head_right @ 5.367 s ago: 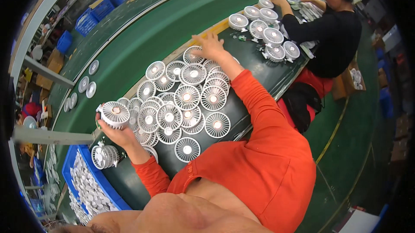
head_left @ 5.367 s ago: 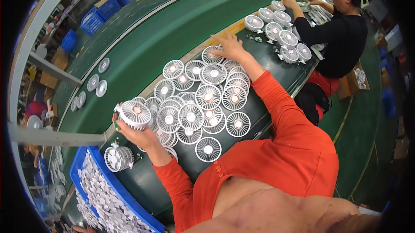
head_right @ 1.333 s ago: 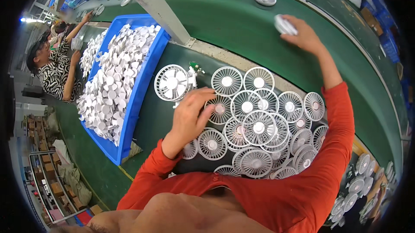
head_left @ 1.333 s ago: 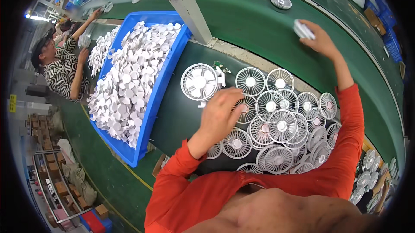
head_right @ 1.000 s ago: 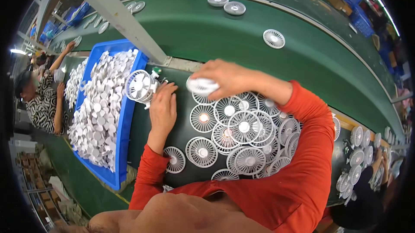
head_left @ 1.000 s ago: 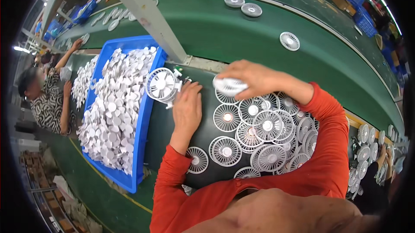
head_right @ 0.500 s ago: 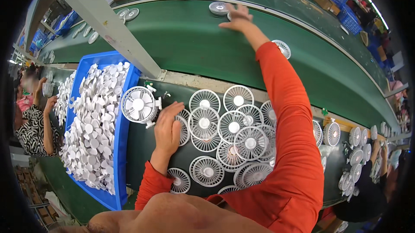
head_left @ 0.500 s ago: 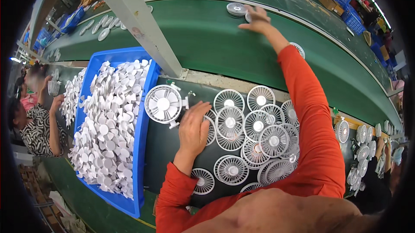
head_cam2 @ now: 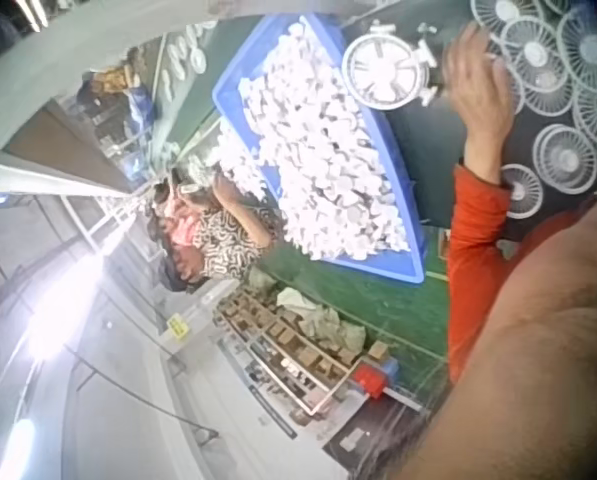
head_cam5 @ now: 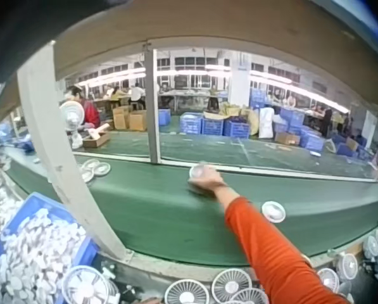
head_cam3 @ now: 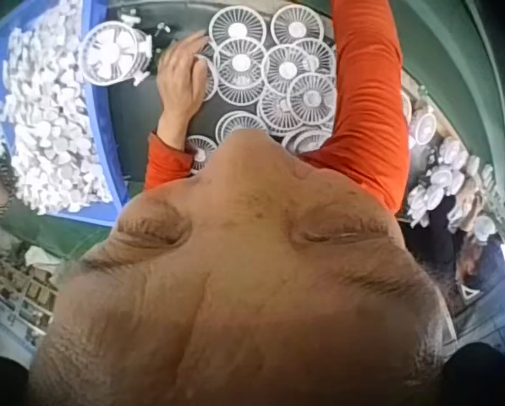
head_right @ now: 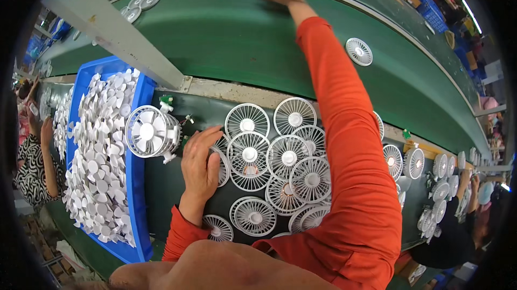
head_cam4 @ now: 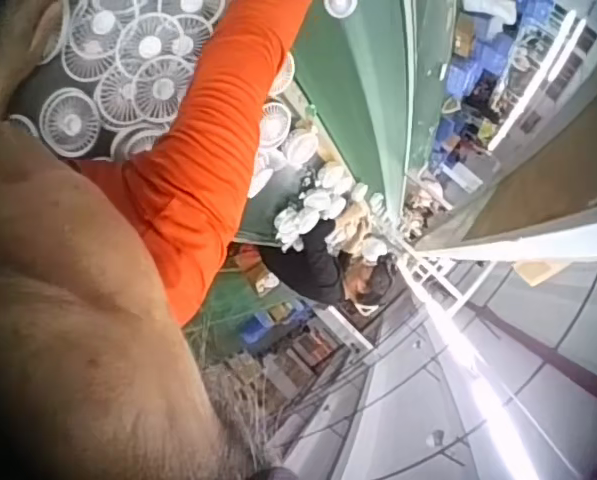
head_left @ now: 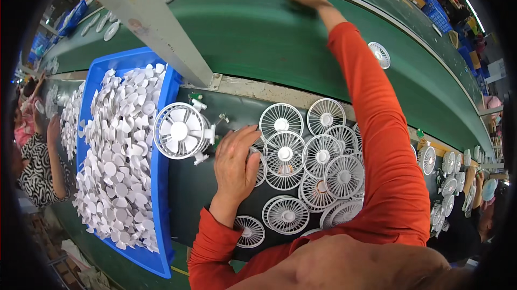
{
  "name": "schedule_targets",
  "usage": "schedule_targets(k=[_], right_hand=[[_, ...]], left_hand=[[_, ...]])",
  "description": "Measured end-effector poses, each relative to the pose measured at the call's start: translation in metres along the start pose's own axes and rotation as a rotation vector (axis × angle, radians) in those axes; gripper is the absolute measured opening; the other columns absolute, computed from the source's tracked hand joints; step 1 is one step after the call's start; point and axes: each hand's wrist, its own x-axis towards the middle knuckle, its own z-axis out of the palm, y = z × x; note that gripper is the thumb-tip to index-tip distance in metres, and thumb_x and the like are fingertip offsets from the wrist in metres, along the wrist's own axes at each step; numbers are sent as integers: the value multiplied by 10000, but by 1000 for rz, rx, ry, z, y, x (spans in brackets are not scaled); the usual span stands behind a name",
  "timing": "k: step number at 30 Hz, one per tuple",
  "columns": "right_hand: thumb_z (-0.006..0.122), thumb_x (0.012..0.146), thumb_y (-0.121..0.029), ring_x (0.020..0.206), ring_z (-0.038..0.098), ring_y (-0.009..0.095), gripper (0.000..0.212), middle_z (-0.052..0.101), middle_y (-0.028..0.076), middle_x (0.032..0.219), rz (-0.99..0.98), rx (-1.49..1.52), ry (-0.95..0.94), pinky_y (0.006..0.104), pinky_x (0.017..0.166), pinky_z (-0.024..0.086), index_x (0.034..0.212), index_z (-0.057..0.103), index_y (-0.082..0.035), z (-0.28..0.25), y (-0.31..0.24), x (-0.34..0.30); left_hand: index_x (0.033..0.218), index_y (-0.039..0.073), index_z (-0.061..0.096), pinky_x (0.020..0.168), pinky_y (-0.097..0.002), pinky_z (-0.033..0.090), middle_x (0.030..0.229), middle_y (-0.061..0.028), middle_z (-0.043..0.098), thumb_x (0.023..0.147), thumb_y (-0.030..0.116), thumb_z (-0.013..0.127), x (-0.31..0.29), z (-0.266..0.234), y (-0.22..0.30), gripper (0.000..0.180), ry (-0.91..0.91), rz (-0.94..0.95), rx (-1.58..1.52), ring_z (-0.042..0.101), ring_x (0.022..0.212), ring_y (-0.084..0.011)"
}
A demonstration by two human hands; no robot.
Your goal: The person assembles portable fans by fitting grilles onto fan motor assemblies by hand, and organizes fan covers and assembled fans along the conveyor belt.
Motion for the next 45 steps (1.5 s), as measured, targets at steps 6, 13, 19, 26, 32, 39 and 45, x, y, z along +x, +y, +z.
schedule_targets(k=[6,13,19,26,32,39,45], right_hand=[[751,680,-464,1200,509,388,764,497,208,1319,-63,-14,-86,431,988,448,1356,451,-273,-18,-28,-39],[771,668,-425,1197,508,341,811,539,174,1293,-143,-117,-54,396,980,453,1365,455,-156,-122,83,-115],[826,599,-508,1204,499,360,969,561,201,1263,-39,-118,-52,411,998,439,1377,428,-89,-169,173,-202],[852,587,-369,1134,530,413,965,514,182,1247,263,-82,-173,506,918,480,1408,358,-258,-159,82,-224],[861,532,-357,1109,538,400,961,557,218,1171,-221,335,-310,468,906,475,1366,409,-203,-165,-29,-286],[815,591,-503,1071,537,399,894,557,213,1132,-573,372,-548,479,884,456,1349,478,-171,-172,-138,-370],[734,693,-422,970,598,379,532,658,182,976,-678,536,-452,469,818,477,1088,660,-73,-166,-155,-399]], left_hand=[[1163,44,586,1003,-468,403,1218,-123,602,895,164,539,-7,-3,-1,297,5,-33,57,562,1121,-321],[1163,34,580,995,-469,406,1197,-143,608,921,166,534,-12,-5,-2,280,40,3,93,566,1090,-339],[1142,16,586,993,-455,399,1195,-137,613,886,89,518,4,10,3,274,-9,41,62,560,1098,-348],[1180,-27,586,931,-422,430,1175,-176,614,961,130,477,-16,3,-4,291,26,22,158,568,1068,-354],[1241,-27,545,924,-388,433,1190,-204,600,1008,177,411,-11,6,1,338,2,34,120,575,1082,-326],[1380,-73,332,1084,-422,326,1378,-258,418,1039,412,276,-6,1,22,596,33,-78,-498,440,1279,-335],[1322,-45,460,1057,-375,352,1333,-172,502,1020,292,392,-35,-14,25,458,16,-247,-397,482,1234,-269]])
